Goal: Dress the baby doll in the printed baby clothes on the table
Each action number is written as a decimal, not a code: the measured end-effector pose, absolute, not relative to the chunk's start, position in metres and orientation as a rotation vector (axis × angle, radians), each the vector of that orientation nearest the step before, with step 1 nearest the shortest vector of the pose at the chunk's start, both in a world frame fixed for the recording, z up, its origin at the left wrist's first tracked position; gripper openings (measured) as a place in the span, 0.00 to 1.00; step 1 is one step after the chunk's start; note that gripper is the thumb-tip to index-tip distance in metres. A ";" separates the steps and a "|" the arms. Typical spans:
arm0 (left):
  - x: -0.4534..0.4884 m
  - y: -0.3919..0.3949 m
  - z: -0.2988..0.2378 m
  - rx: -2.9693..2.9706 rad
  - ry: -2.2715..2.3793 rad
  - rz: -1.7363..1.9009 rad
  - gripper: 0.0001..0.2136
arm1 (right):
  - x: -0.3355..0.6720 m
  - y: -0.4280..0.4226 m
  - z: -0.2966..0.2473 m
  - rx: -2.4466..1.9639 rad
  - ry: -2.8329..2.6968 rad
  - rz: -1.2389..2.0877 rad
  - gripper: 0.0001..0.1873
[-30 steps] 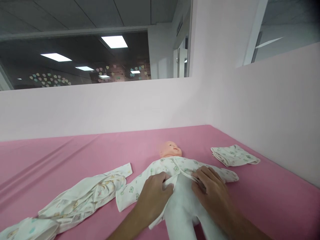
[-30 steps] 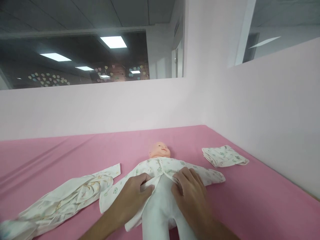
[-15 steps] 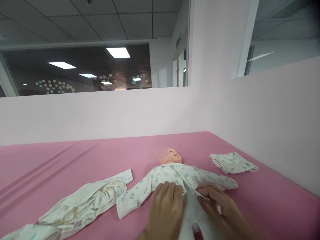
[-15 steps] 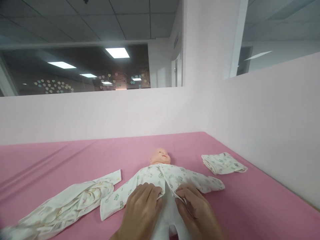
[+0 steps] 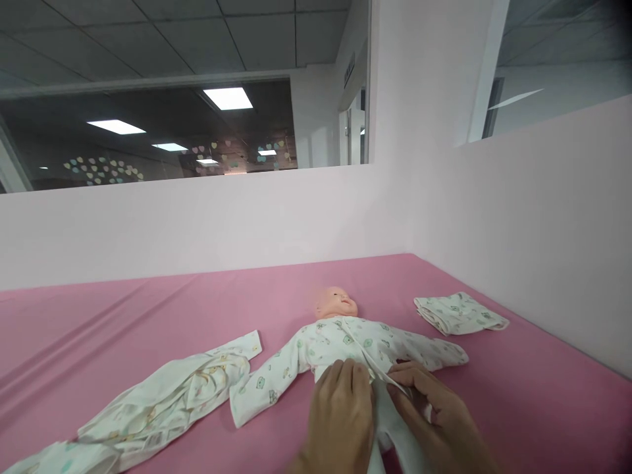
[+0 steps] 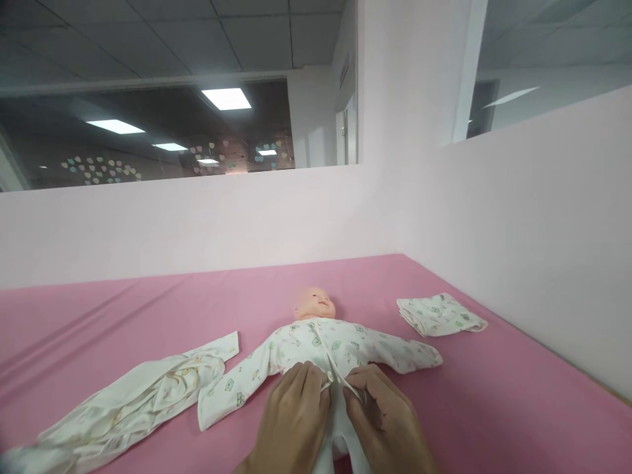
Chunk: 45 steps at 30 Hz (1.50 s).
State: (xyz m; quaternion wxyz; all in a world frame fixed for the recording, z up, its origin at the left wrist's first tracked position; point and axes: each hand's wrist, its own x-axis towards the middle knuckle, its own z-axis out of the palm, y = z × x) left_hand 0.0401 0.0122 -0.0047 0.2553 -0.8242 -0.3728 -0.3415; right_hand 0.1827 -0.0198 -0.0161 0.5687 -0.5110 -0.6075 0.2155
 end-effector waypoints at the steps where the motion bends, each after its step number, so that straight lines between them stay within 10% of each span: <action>1: 0.041 0.012 -0.004 -2.235 -1.017 -0.943 0.10 | 0.183 -0.019 -0.017 -1.205 -1.427 0.509 0.13; 45: 0.026 0.011 0.008 -2.503 -1.304 -0.841 0.09 | 0.174 -0.022 -0.020 -1.306 -1.279 0.500 0.13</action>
